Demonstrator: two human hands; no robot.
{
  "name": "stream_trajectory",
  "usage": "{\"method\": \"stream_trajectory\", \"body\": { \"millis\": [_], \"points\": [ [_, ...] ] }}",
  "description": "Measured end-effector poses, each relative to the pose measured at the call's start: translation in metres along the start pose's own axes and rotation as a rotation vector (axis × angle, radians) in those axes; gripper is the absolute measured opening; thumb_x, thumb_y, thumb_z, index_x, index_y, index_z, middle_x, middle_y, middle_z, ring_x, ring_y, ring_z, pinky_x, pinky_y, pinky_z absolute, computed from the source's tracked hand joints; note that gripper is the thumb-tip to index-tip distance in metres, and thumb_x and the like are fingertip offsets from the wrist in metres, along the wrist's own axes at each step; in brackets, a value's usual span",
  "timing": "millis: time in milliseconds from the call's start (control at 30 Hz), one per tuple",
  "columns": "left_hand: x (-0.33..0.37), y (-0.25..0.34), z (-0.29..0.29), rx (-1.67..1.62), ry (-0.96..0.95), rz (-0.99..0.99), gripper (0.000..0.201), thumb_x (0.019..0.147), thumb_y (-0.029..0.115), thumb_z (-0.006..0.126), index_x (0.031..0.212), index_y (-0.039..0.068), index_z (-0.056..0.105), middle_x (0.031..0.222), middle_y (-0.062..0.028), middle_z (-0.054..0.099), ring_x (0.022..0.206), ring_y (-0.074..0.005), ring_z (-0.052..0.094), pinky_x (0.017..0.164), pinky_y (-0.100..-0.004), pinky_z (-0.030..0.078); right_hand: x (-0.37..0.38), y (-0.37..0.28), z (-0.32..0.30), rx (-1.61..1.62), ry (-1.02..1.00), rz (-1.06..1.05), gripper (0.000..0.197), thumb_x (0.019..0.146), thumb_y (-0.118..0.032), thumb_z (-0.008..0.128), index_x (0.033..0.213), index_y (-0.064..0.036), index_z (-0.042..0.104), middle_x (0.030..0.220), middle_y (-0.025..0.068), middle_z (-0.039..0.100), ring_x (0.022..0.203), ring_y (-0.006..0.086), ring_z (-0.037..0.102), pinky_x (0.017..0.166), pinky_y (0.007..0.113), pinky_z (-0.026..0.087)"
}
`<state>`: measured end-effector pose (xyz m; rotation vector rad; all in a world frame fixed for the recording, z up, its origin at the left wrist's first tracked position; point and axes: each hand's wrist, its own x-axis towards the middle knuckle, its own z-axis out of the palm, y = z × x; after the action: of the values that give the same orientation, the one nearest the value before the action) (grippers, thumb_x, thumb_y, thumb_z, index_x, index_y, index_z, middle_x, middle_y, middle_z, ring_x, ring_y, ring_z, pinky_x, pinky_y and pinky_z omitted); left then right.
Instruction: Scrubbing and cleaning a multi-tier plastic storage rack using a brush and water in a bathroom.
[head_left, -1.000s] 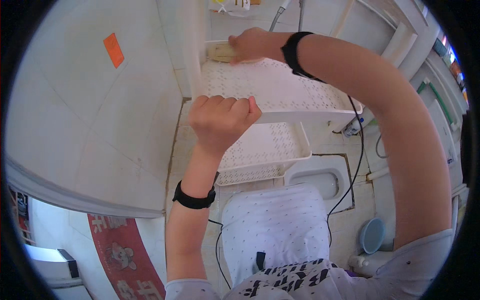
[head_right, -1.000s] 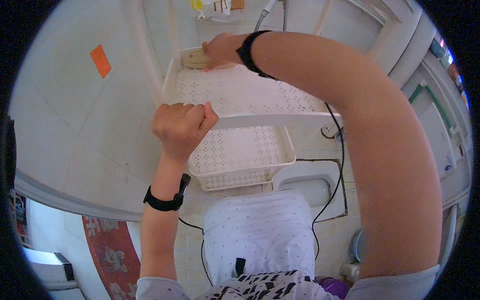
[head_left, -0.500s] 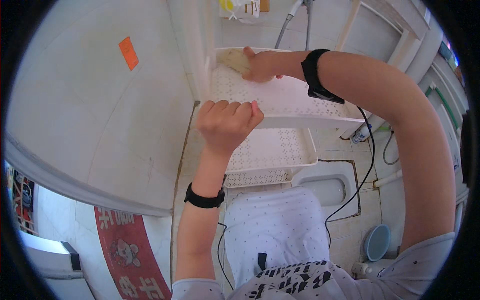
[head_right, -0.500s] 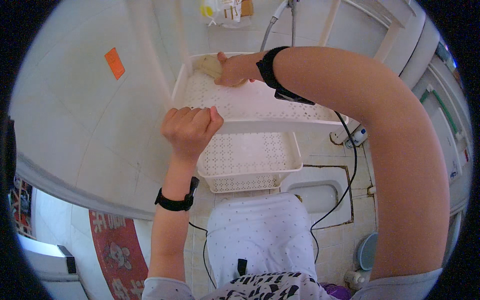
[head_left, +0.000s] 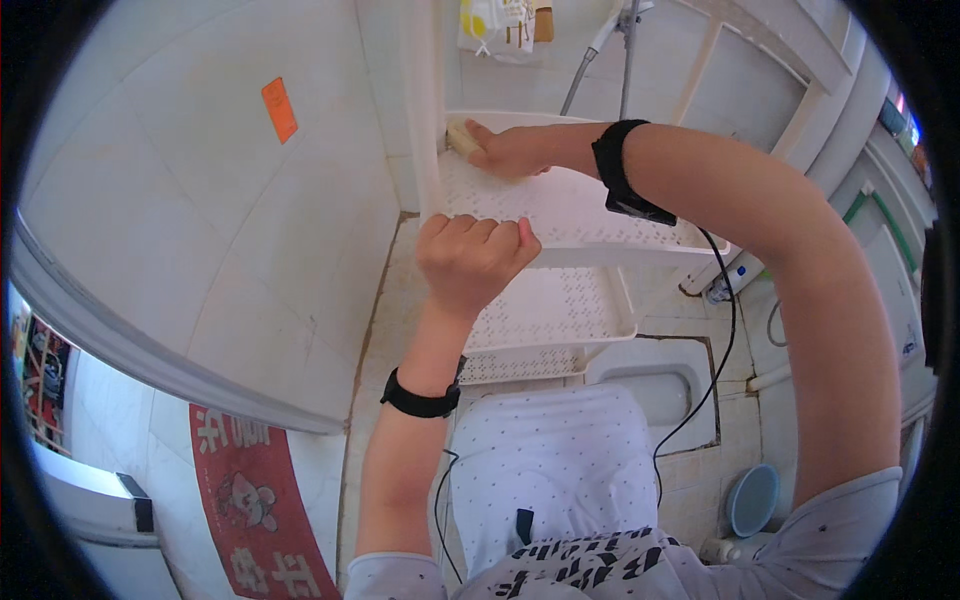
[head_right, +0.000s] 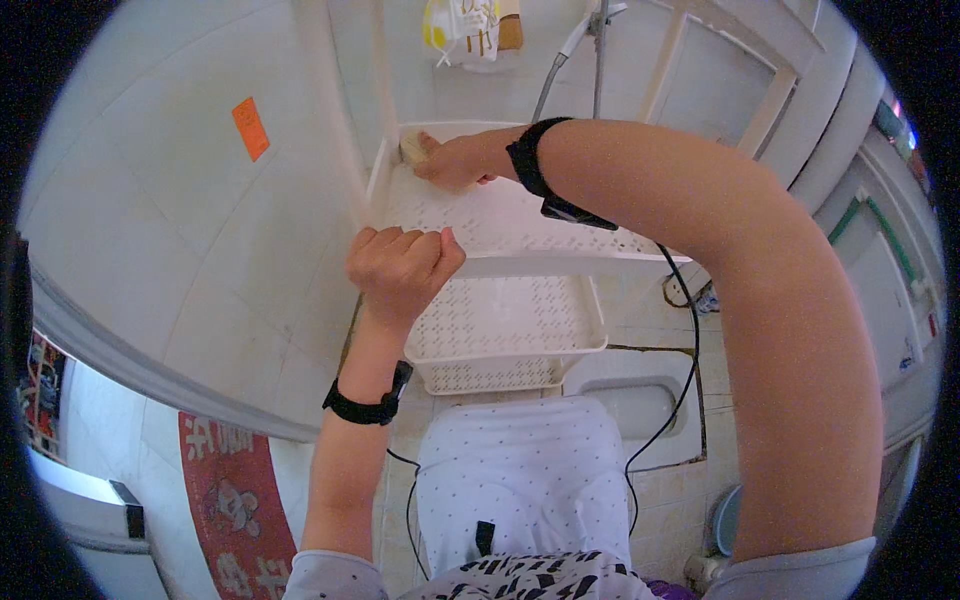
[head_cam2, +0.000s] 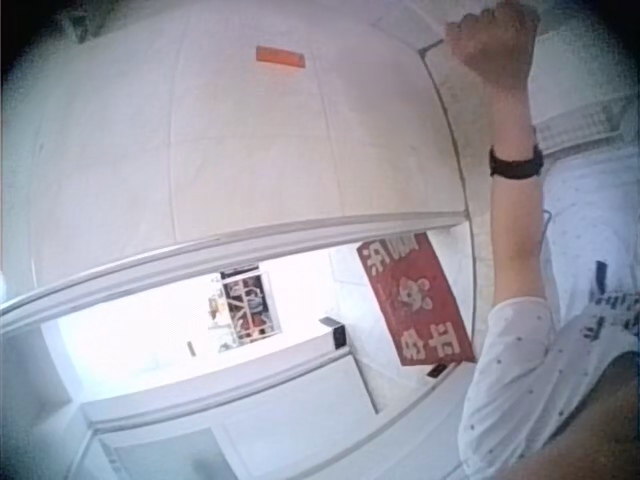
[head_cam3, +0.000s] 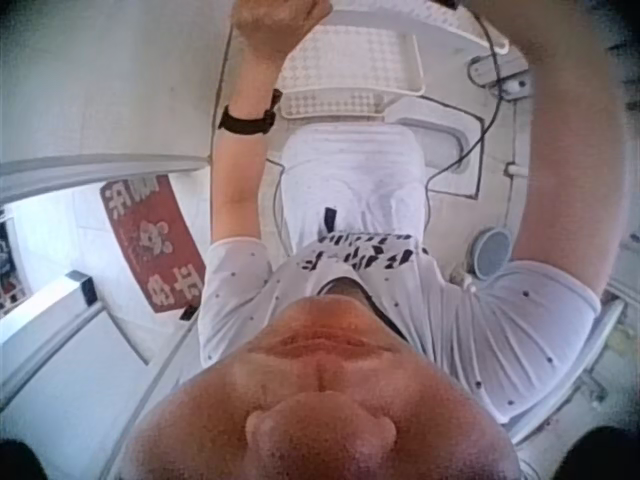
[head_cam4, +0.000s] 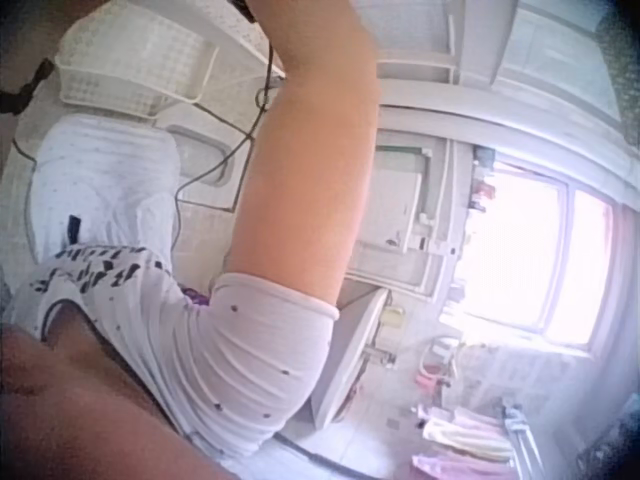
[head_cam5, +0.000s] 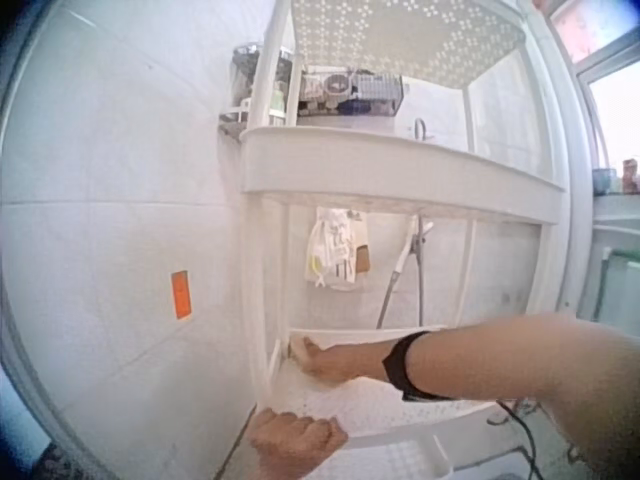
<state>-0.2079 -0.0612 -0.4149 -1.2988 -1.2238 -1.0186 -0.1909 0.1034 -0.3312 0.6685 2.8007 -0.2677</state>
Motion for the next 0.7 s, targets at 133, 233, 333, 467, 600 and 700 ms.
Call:
{"method": "stream_trajectory", "body": {
  "millis": [133,233,333,467,600,700],
  "points": [
    [-0.001,0.003,0.001,-0.020,0.001,-0.006,0.036,0.066,0.014,0.070,0.046,0.017,0.039,0.041,0.0025,0.038,0.038,-0.0154,0.038,0.043,-0.0302,0.026,0.027,0.022,0.019,-0.003,0.191,-0.113,0.073,0.096,-0.047,0.031,0.153,-0.0127,0.000,0.074,0.0210,0.058,0.057,0.0301,0.055,0.055,0.042,0.047],
    [-0.002,-0.004,-0.004,-0.007,-0.045,-0.015,0.034,0.068,0.015,0.071,0.047,0.016,0.044,0.043,0.0002,0.044,0.038,-0.0181,0.041,0.043,-0.0316,0.030,-0.001,-0.003,-0.001,0.109,0.065,-0.056,0.080,0.092,-0.050,0.040,0.150,-0.0057,0.008,0.075,0.0171,0.059,0.054,0.0278,0.056,0.046,0.041,0.045],
    [0.001,0.000,0.001,-0.008,-0.015,0.002,0.038,0.067,0.015,0.069,0.045,0.017,0.038,0.041,0.0026,0.038,0.038,-0.0154,0.038,0.043,-0.0297,0.026,-0.013,0.020,-0.010,0.128,-0.095,-0.023,0.079,0.092,-0.052,0.041,0.149,-0.0051,0.011,0.077,0.0176,0.059,0.055,0.0286,0.056,0.046,0.041,0.046],
    [0.003,0.003,0.006,-0.007,0.019,-0.002,0.038,0.068,0.016,0.068,0.045,0.017,0.038,0.041,0.0028,0.038,0.038,-0.0153,0.038,0.043,-0.0297,0.026,-0.002,0.024,-0.003,0.104,0.018,-0.033,0.082,0.092,-0.052,0.041,0.151,-0.0075,0.006,0.071,0.0154,0.057,0.052,0.0274,0.054,0.046,0.040,0.044],
    [-0.002,-0.004,0.006,-0.010,0.019,0.007,0.036,0.068,0.015,0.068,0.047,0.016,0.038,0.042,0.0029,0.036,0.039,-0.0154,0.037,0.043,-0.0300,0.026,-0.004,0.004,0.003,0.066,-0.028,-0.079,0.083,0.093,-0.052,0.040,0.152,-0.0095,-0.001,0.067,0.0154,0.055,0.052,0.0276,0.054,0.048,0.041,0.045],
    [-0.007,-0.010,0.000,0.006,-0.015,0.005,0.036,0.068,0.015,0.068,0.049,0.016,0.037,0.042,0.0028,0.035,0.039,-0.0156,0.037,0.044,-0.0301,0.026,-0.038,0.012,0.000,-0.057,-0.185,-0.074,0.082,0.094,-0.050,0.039,0.152,-0.0102,-0.002,0.065,0.0158,0.054,0.052,0.0291,0.053,0.048,0.042,0.045]
  ]
}}
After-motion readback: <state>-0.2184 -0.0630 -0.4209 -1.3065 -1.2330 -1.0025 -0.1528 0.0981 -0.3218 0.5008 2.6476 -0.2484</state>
